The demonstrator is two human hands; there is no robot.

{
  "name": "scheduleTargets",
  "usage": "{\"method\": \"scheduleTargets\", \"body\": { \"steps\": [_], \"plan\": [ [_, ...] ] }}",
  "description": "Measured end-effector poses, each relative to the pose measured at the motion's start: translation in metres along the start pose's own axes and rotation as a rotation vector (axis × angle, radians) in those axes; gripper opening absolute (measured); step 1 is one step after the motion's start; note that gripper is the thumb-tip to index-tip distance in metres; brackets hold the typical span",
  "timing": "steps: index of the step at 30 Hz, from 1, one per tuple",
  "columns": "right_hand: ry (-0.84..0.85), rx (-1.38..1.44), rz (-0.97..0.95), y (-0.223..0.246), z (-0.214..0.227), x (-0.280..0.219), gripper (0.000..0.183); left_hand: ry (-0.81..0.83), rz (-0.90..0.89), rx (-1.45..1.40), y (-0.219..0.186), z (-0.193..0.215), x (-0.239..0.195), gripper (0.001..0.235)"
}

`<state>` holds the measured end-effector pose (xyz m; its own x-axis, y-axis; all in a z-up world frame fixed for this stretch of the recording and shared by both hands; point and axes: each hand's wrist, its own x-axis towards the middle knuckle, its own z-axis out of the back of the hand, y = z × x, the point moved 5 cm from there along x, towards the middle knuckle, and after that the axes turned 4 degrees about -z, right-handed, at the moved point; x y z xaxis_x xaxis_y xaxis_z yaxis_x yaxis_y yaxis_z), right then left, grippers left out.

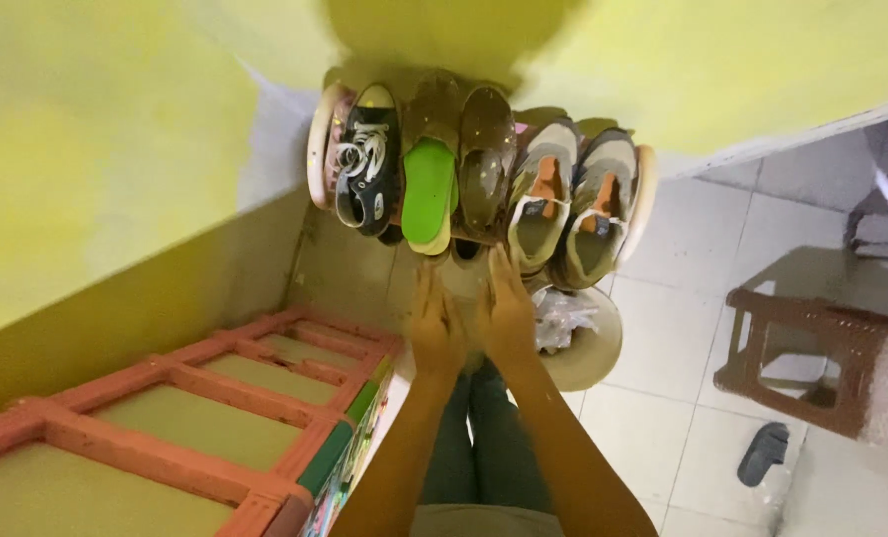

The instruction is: The person picks up a sneaker from the floor, inserts a green insole into it, and then places the shoe onto a shoe rack alongside other footwear.

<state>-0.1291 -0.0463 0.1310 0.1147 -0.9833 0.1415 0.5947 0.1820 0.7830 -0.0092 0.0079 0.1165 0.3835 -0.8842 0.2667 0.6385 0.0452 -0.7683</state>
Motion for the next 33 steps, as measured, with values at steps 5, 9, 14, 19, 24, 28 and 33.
{"method": "scheduleTargets", "body": {
  "steps": [5, 9, 14, 19, 24, 28, 33],
  "plan": [
    [0.068, -0.058, 0.061, 0.031, 0.055, -0.035, 0.048, 0.048, -0.064, -0.017, -0.043, 0.015, -0.039, 0.044],
    [0.083, -0.097, 0.080, 0.052, 0.097, -0.059, 0.050, 0.086, -0.137, -0.019, -0.077, 0.027, -0.062, 0.045],
    [0.118, -0.057, 0.069, 0.068, 0.143, -0.084, 0.050, 0.154, -0.222, -0.008, -0.118, 0.050, -0.082, 0.042],
    [0.090, -0.091, 0.146, 0.076, 0.173, -0.108, 0.052, 0.207, -0.275, 0.007, -0.137, 0.073, -0.103, 0.047],
    [0.145, -0.088, 0.158, 0.060, 0.181, -0.138, 0.057, 0.248, -0.264, 0.018, -0.126, 0.077, -0.135, 0.045],
    [0.229, -0.143, 0.086, 0.028, 0.174, -0.154, 0.061, 0.296, -0.176, 0.008, -0.116, 0.077, -0.145, 0.042],
    [0.206, -0.228, 0.134, -0.032, 0.148, -0.169, 0.061, 0.423, -0.206, -0.079, -0.132, 0.090, -0.130, 0.042]
  ]
}}
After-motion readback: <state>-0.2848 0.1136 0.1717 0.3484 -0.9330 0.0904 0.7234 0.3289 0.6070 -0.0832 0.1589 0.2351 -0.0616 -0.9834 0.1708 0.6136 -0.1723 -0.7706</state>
